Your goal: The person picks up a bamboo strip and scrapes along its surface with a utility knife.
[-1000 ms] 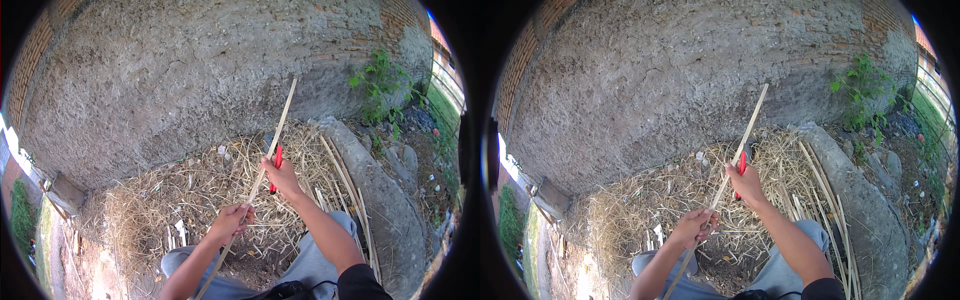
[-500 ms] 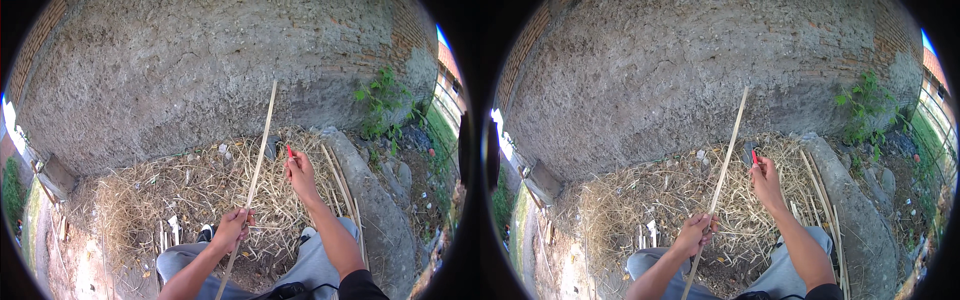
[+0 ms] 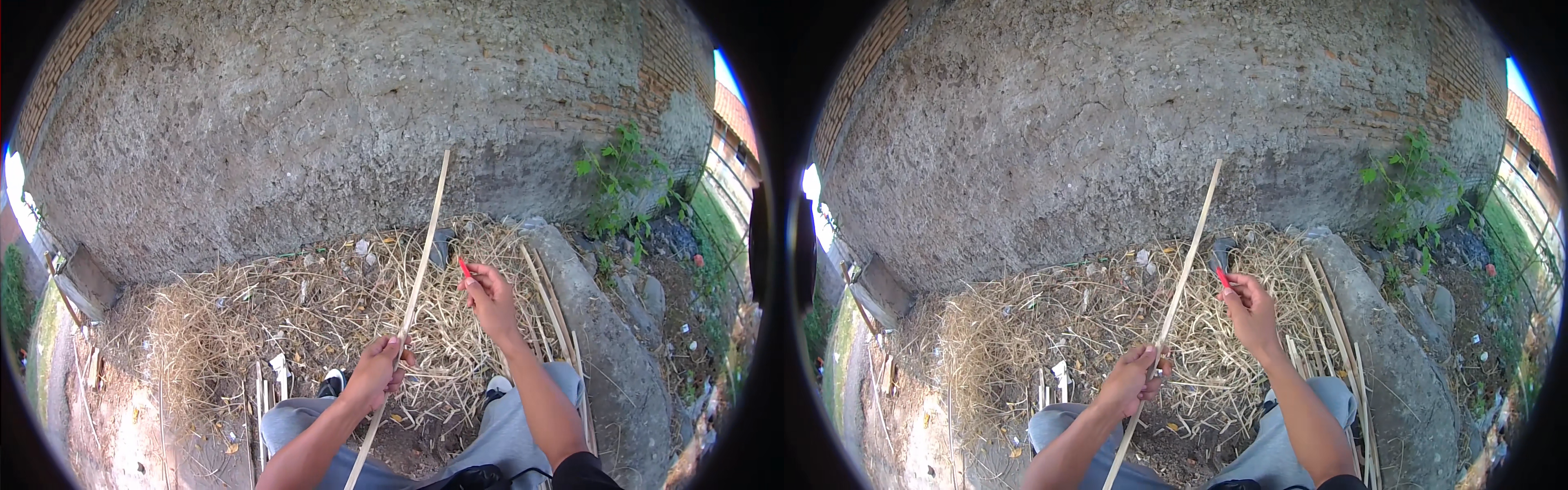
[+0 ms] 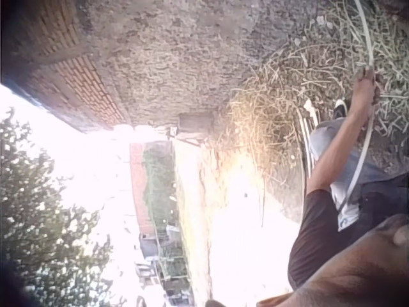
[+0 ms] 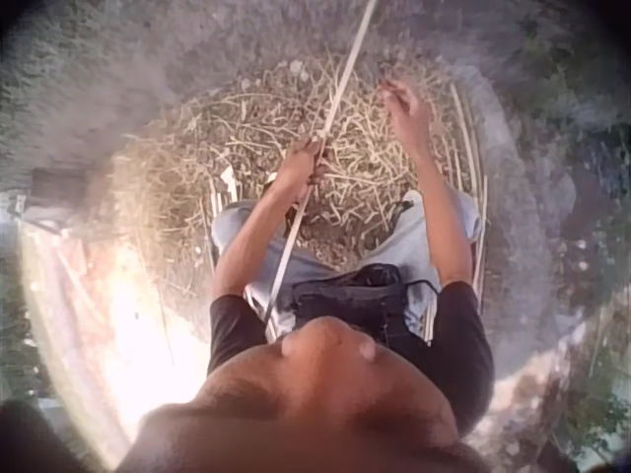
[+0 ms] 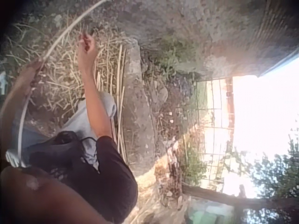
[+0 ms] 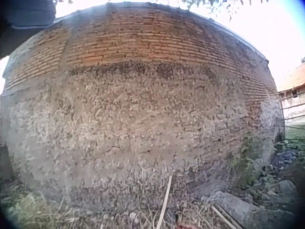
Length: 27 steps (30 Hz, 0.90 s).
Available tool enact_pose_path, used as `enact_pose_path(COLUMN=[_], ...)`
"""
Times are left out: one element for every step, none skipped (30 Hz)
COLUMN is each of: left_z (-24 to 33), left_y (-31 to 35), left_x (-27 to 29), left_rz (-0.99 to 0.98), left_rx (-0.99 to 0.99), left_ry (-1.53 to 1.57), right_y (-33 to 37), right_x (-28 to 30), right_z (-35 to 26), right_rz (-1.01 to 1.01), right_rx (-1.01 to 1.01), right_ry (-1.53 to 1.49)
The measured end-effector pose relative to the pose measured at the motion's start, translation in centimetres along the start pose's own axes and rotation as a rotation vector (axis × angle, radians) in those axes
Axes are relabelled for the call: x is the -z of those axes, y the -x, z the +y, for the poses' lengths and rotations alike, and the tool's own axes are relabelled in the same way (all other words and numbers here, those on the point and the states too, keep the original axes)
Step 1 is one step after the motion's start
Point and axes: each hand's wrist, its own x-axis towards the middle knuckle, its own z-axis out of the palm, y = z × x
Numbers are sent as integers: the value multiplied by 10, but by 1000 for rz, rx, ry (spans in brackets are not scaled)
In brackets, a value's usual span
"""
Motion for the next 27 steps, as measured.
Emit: enact_pose_path(left_z=[-3,-5,-6,-7,-10,-10,-8,-7,-8,-8,-8,-8,-8,-8,-9,-10,-10,-10,-10,-9,-8,-8,-8,-9,-13,-15,-16], left_y=[-3,-6,-7,-7,-8,-8,-8,-8,-8,-9,-10,-11,-11,-11,-12,-12,-12,-12,-11,-10,-9,-9,-9,-10,-13,-15,-15], left_x=[-1,-2,-1,0,1,1,0,-1,-1,1,2,3,3,4,3,3,3,1,-1,-4,-6,-8,-9,-7,-3,-1,-2], left_rz=[-1,-1,-16,-31,-35,-30,-6,18,20,8,-5,-4,-2,0,0,-8,-17,-15,-3,9,9,12,14,16,16,16,18], left_rx=[0,7,-11,-30,-40,-39,-30,-21,-18,-28,-37,-35,-36,-38,-39,-39,-38,-39,-17,6,7,48,90,91,76,60,63], left_ry=[7,9,13,17,16,17,30,42,43,47,51,50,50,49,49,53,57,57,75,93,92,59,25,24,22,20,20], right_y=[-1,-2,-4,-4,-5,-8,-9,-10,-9,-8,-7,-6,-6,-4,-5,-5,-5,-5,-4,-4,-3,-3,-3,-3,-2,-1,0], right_x=[3,6,4,4,5,3,3,2,2,1,1,0,0,-1,-1,-2,-3,-4,-6,-7,-8,-8,-8,-10,-10,-10,-12], right_z=[14,27,29,30,31,28,26,23,20,17,15,13,13,13,13,12,12,12,13,13,14,15,17,20,22,23,21], right_rz=[62,124,164,160,183,205,202,199,187,176,175,174,172,172,173,174,173,176,180,179,175,171,173,160,148,149,127], right_rx=[-11,-22,-46,-52,-115,-174,-197,-199,-186,-173,-176,-178,-178,-180,-192,-205,-203,-189,-175,-176,-159,-142,-143,-120,-97,-99,-66], right_ry=[19,39,34,32,-30,-93,-134,-136,-143,-151,-151,-141,-132,-133,-167,-201,-202,-202,-202,-203,-180,-157,-158,-144,-129,-130,-52])
